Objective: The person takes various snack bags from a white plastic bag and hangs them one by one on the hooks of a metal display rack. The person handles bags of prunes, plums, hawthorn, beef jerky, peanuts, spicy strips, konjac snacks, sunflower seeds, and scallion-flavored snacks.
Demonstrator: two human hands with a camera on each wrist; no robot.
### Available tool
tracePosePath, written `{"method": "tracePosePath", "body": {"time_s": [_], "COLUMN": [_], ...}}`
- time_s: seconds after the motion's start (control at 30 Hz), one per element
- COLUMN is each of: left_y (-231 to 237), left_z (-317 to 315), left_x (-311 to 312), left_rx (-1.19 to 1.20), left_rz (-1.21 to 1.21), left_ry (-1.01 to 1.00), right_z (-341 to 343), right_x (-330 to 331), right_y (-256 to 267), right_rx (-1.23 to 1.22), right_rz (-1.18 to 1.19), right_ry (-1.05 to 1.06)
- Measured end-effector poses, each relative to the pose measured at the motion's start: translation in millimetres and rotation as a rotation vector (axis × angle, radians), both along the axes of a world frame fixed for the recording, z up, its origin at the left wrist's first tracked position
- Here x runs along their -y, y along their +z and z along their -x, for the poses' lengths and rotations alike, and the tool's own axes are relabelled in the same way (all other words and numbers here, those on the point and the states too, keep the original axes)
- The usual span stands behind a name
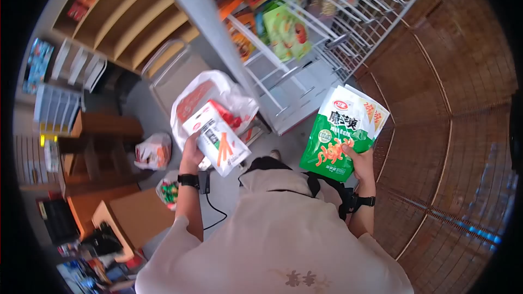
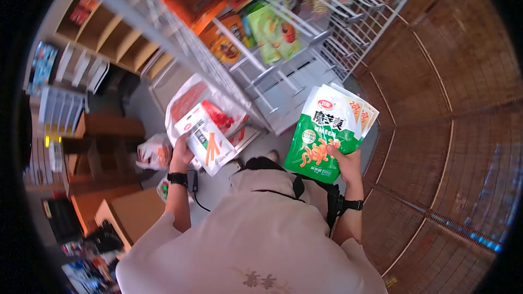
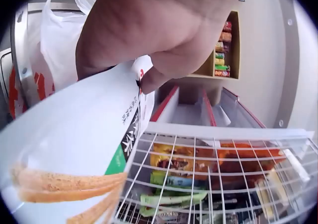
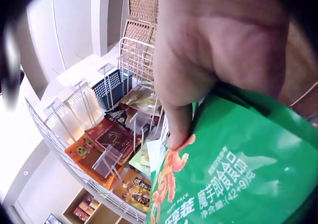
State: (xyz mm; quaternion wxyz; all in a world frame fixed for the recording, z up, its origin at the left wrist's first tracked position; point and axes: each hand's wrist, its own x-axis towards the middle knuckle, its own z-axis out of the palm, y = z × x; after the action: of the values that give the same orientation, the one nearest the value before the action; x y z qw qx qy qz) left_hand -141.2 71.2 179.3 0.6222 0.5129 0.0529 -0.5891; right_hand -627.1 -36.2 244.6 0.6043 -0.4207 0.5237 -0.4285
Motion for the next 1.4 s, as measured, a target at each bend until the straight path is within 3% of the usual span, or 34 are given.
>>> {"method": "tracePosePath", "body": {"time_s": [0.1, 0.17, 0.23, 0.3, 0.37, 0.43, 0.5, 0.53, 0.57, 0.7, 0.77, 0.8, 0.83, 0.87, 0.9, 0.97, 1.0, 1.03, 1.17, 1.27, 1.3, 1.37, 1.4], "left_y": [-67, -145, -135, -143, -86, -88, -79, -79, -24, -71, -67, -76, -88, -42, -35, -19, 15, 8, 27, 67, 64, 52, 53], "left_z": [-68, -130, -141, -159, -104, -77, -28, -10, 52, 141, 215, 230, 247, 296, 312, 354, 381, 389, 429, 454, 453, 451, 451], "left_x": [12, 6, -13, -22, -9, -8, -20, -26, -10, -61, -27, -9, 15, 69, 112, 200, 242, 276, 401, 462, 484, 524, 536], "left_rx": [0.019, 0.395, 2.032, 1.920, 1.780, 1.726, 1.434, 0.980, 0.120, 0.117, 0.142, 0.520, 0.885, 0.650, 0.718, 0.989, 1.191, 1.200, 1.369, 1.382, 1.366, 1.418, 1.441], "left_rz": [0.093, 0.010, -0.562, -0.848, -0.911, -0.756, -0.302, -0.013, 0.139, -0.019, 0.143, 0.055, -0.040, 0.029, -0.044, 0.144, 0.151, 0.168, 0.331, 0.290, 0.292, 0.539, 0.434], "left_ry": [0.030, 0.084, -0.750, -0.734, -0.646, -0.373, -0.003, 0.191, 0.612, 0.338, 0.030, -0.217, -0.464, -0.340, -0.535, -0.651, -0.690, -0.709, -0.480, -0.335, -0.328, -0.159, -0.228], "right_z": [3, 8, 9, 8, 40, 80, 125, 150, 176, 264, 293, 306, 318, 324, 328, 332, 331, 331, 339, 350, 353, 358, 363], "right_x": [4, 0, -4, -13, 9, 42, 65, 74, 84, 113, 129, 134, 141, 148, 156, 171, 179, 185, 214, 234, 241, 257, 267], "right_y": [4, 3, 11, 19, 20, 10, 9, 8, 3, 11, 16, 14, 14, 12, 11, 9, 8, 6, -4, -3, -1, 5, 3], "right_rx": [0.066, 0.032, -0.006, 0.036, 0.052, 0.035, 0.025, 0.006, -0.010, -0.005, -0.035, -0.060, -0.094, -0.086, -0.094, -0.111, -0.115, -0.122, -0.180, -0.223, -0.239, -0.226, -0.276], "right_rz": [-0.001, -0.023, 0.019, 0.035, 0.009, -0.010, 0.010, 0.003, -0.001, -0.038, -0.014, -0.032, -0.048, -0.028, -0.028, -0.004, -0.014, -0.018, 0.007, 0.004, 0.006, -0.018, -0.033], "right_ry": [-0.073, -0.015, -0.056, -0.087, -0.091, -0.053, -0.031, -0.051, -0.069, -0.062, -0.085, -0.078, -0.067, -0.086, -0.072, -0.064, -0.063, -0.053, 0.002, -0.031, -0.028, -0.099, -0.107]}}
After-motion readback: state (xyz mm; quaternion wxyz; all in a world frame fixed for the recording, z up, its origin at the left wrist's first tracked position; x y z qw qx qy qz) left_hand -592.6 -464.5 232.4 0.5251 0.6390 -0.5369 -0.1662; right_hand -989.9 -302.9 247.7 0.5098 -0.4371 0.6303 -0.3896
